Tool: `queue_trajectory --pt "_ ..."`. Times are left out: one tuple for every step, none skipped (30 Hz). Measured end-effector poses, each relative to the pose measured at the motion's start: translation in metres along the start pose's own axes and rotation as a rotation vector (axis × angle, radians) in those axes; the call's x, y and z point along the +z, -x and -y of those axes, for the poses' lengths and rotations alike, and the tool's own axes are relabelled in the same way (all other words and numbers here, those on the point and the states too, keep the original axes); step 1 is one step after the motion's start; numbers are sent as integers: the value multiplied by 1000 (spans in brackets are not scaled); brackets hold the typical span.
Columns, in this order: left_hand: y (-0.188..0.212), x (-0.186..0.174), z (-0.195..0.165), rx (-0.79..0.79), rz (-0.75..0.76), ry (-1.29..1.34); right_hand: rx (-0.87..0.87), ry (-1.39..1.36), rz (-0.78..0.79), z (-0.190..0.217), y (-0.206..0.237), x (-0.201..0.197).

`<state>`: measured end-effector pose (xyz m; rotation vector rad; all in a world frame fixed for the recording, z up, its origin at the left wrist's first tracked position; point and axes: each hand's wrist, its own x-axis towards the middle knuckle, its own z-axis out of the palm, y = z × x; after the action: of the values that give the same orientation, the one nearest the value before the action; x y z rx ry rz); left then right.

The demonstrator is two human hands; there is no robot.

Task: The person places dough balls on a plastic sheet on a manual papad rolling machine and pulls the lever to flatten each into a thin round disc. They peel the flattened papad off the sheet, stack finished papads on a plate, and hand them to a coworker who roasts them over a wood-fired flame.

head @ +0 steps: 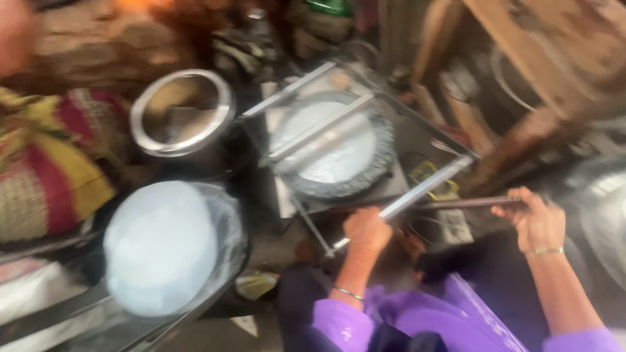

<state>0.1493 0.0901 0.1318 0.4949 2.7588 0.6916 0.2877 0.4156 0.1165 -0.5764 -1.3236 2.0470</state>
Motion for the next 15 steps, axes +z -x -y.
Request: queue_trajectory --pt "1 0 0 0 30 -2 -47 74 -20 22 4 -1" --pt "1 1 0 -1 58 -7 -91 146 -38 42 8 0" --pt "1 4 0 5 60 -23 -132 202 -51 61 12 3" --pt "0 6 1 8 56 -40 -172 256 -60 79 14 7" --pt "0 10 1 9 52 -57 -209 311 -66 93 18 12" --pt "-1 14 3 9 60 -54 -257 585 -106 102 22 18" --pt "-2 17 5 6 65 -51 -301 859 -142 105 24 26" --pt "-2 22 7 0 70 -47 -337 1135 -175 105 25 32" --pt "-1 26 8 -6 85 -46 -343 1120 -171 102 25 37" --pt "-2 30 10 -13 95 -48 -352 1100 -166 92 23 42" --pt "-4 33 12 -19 100 -50 -365 1077 -160 82 20 45" --pt "-6 35 13 -24 115 -44 -415 1148 -163 71 15 44" --pt "-6 38 14 -31 131 -39 -463 1219 -166 61 10 41" --pt "-8 41 16 -38 147 -35 -511 1291 -168 50 5 37" --pt "-8 43 17 -43 160 -40 -549 1318 -174 42 0 30"
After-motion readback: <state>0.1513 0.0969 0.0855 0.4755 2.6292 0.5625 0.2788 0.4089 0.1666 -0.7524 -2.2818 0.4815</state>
